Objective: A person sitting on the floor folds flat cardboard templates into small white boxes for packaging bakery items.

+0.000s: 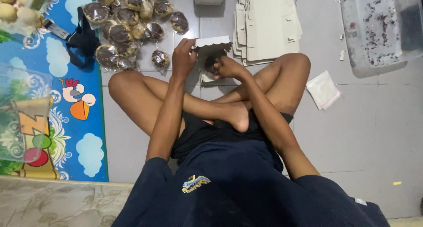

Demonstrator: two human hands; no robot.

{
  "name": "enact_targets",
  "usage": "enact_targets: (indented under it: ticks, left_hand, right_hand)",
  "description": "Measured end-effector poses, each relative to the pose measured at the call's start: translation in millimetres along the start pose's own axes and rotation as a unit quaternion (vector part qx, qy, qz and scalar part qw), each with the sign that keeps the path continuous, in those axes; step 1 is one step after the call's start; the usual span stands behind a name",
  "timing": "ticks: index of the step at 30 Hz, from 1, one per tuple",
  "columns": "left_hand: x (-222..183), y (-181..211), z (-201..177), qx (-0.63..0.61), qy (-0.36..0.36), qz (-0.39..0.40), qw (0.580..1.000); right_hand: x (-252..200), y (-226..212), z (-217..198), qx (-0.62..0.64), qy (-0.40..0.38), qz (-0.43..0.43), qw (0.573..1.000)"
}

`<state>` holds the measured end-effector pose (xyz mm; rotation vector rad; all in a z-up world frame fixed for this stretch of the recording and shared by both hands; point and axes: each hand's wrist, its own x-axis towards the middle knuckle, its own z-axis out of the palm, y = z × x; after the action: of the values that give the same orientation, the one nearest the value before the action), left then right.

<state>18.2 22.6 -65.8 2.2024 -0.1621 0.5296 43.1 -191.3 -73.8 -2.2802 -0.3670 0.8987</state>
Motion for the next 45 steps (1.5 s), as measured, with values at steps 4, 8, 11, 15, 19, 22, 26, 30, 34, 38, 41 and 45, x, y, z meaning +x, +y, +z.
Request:
enact_targets:
  ticks: [4,8,11,15,19,22,26,30,34,38,41,45]
  left_hand:
    - [-1,10,2,-0.016,-0.002,-0.005,1.0]
    - [6,32,-8,-0.03,-0.01,-0.018,0.999]
    - [1,24,-2,-0.032,-0.011,-0.027,0.999]
    - [-4,17,5,-0.023,-0.015,-0.014,1.0]
    - [-10,20,5,-0.056,-0.045,-0.04,0.997]
    - [-13,26,-5,-0.085,-0.075,-0.069,0.991]
    - [-17,22,-14,-0.127,-0.082,-0.126,0.98]
    - [-16,12,-7,-0.221,-0.073,-0.17,0.958]
    - [-13,10,-5,-0.249,-0.076,-0.198,0.945]
    - [-7,23,-10,-0.303,-0.081,-0.28,0.907]
    - [-7,28,-11,-0.269,-0.102,-0.333,0.898]
    - [-16,50,-17,-0.208,-0.168,-0.455,0.849]
  right_hand:
    - [6,1,1,-0.096,-0.043,-0.002,0.994]
    - [22,56,15,-0.092,0.08,-0.006,0.992]
    - [-26,27,-13,-0.065,0.132,-0.025,0.989]
    - [-70,13,-47,0.326,0.17,0.024,0.93]
    - [-70,11,-57,0.425,0.163,0.069,0.888]
    - [-61,6,-56,0.437,0.105,0.065,0.891]
    - [-53,1,-54,0.428,0.107,0.029,0.897]
    - [-39,16,-39,0.472,0.131,-0.051,0.87]
    - [-32,30,-35,0.48,0.142,-0.076,0.862]
    - [-18,45,-28,0.528,0.138,-0.065,0.835]
    - [-27,30,-31,0.551,0.13,-0.051,0.823]
    - [-48,6,-34,0.467,0.143,-0.027,0.872]
